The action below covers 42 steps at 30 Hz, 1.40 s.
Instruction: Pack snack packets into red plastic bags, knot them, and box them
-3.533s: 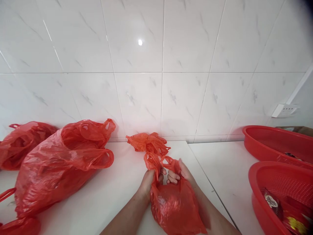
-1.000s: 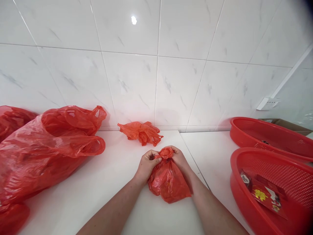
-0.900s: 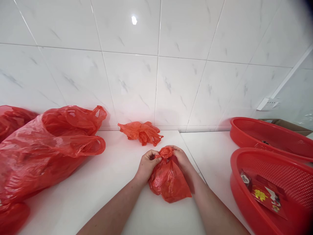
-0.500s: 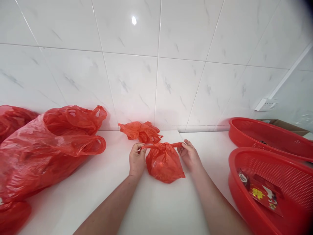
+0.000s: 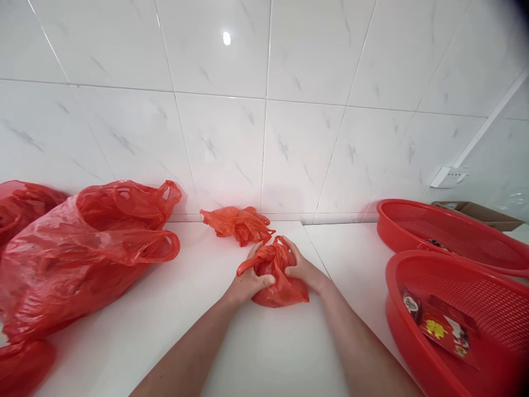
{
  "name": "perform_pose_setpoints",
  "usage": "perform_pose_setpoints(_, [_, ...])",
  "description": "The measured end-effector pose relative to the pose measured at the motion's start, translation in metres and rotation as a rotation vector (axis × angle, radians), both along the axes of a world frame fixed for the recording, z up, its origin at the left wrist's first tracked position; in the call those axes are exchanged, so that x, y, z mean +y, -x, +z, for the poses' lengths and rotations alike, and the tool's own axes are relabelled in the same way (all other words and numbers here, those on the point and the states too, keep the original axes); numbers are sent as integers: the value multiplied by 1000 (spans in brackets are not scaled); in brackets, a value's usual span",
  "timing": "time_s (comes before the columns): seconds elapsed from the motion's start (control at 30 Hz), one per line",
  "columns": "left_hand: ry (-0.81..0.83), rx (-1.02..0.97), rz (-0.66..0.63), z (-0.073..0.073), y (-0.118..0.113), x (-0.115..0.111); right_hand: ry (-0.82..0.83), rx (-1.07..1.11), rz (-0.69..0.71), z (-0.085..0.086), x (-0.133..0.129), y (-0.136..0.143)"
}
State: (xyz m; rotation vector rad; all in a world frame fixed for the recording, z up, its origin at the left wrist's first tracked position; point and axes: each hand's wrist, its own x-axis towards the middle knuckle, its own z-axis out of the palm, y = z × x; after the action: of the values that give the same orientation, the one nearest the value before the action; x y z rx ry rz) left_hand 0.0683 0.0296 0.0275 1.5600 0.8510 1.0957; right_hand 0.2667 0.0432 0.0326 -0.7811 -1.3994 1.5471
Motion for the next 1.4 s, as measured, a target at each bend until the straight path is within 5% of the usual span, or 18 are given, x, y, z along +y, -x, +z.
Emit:
perform_pose_setpoints(0.23, [-37, 212, 187, 2, -10, -7, -234, -332, -260, -7, 1, 26])
perform_pose_setpoints(0.5, [46, 162, 286, -5, -8, -1, -342, -436, -487, -12, -8, 44])
perform_pose_setpoints(0.63, [26, 111, 308, 0, -7, -2, -262, -249, -408, -9, -5, 37])
perform_pose_setpoints(0.83, [-185, 10, 208, 7, -5, -6, 146, 381, -154, 1, 2, 12])
perform_pose_setpoints(0.93, [-299, 22, 291, 5, -2, -4, 187, 462, -180, 1, 4, 6])
perform_pose_setpoints(1.13, [-245, 137, 510, 3, 5, 5, 256, 554, -305, -7, 13, -6])
perform_pose_setpoints(1.4, [-333, 387, 647, -3, 27, 17, 263, 477, -455, -13, 19, -40])
